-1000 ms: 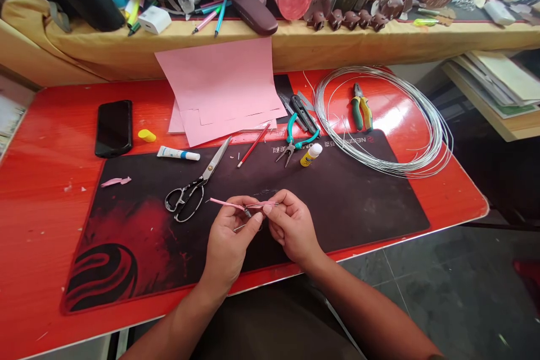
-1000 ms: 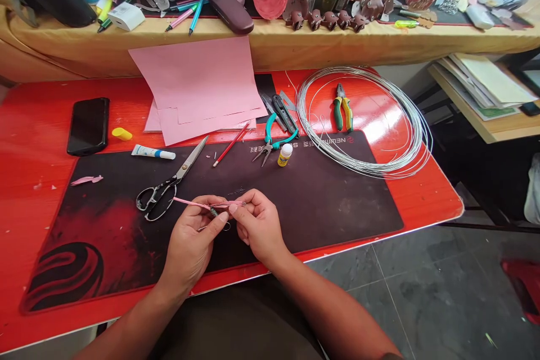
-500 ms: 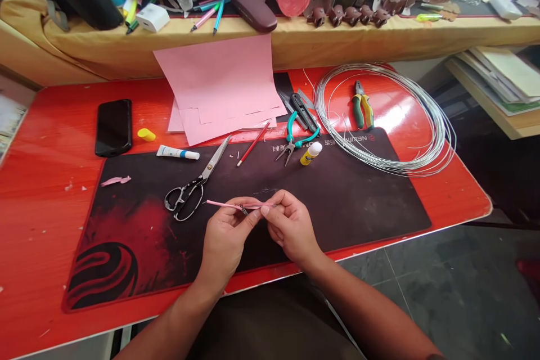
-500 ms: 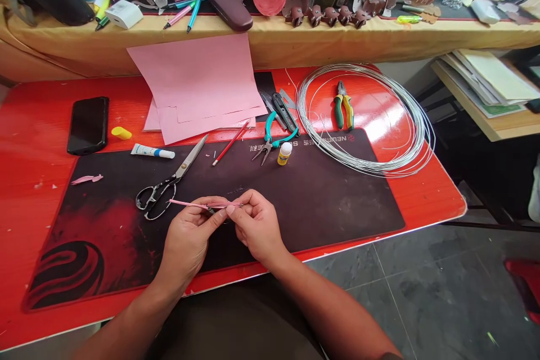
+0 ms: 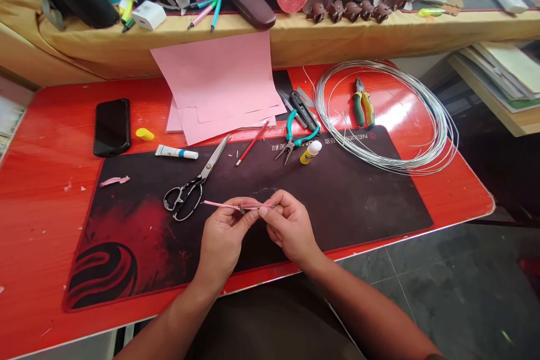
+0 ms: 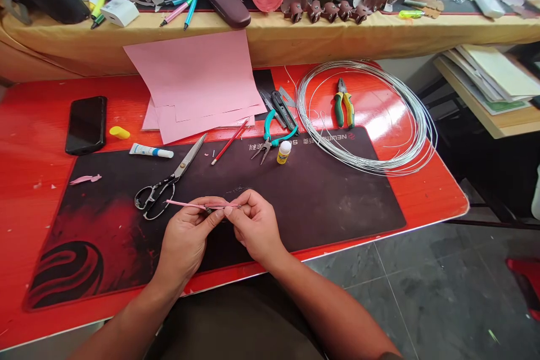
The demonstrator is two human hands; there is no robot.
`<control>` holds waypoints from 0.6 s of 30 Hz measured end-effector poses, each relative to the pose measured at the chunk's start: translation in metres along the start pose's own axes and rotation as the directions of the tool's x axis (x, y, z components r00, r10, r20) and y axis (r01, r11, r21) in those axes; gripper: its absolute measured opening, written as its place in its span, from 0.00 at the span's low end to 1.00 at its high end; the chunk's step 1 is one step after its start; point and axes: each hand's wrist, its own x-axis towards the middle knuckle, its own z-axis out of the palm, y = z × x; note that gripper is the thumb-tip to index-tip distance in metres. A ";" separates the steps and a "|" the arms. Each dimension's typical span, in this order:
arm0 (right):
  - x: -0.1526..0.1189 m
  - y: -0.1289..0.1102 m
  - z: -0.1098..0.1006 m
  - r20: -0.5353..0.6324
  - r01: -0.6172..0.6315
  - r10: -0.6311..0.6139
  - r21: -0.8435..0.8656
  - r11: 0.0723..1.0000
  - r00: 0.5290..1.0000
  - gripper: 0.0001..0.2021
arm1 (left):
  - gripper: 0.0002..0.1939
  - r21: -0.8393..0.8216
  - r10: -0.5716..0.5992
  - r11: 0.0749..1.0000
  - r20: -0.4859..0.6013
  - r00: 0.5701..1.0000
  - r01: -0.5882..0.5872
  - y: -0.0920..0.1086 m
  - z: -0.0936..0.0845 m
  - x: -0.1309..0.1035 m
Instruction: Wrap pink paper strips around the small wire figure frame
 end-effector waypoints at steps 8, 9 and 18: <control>0.001 0.001 -0.001 -0.002 0.003 -0.003 -0.008 1.000 1.000 0.19 | 0.12 -0.031 -0.011 0.999 -0.005 1.000 0.011 -0.003 0.000 0.000; 0.001 0.002 -0.001 -0.005 0.002 -0.002 -0.011 1.000 1.000 0.19 | 0.12 -0.037 -0.013 0.999 -0.009 1.000 0.013 -0.004 0.000 0.000; 0.000 0.003 -0.001 -0.005 -0.008 0.008 -0.020 1.000 1.000 0.19 | 0.11 -0.063 -0.023 0.998 0.007 1.000 0.023 -0.002 -0.002 -0.002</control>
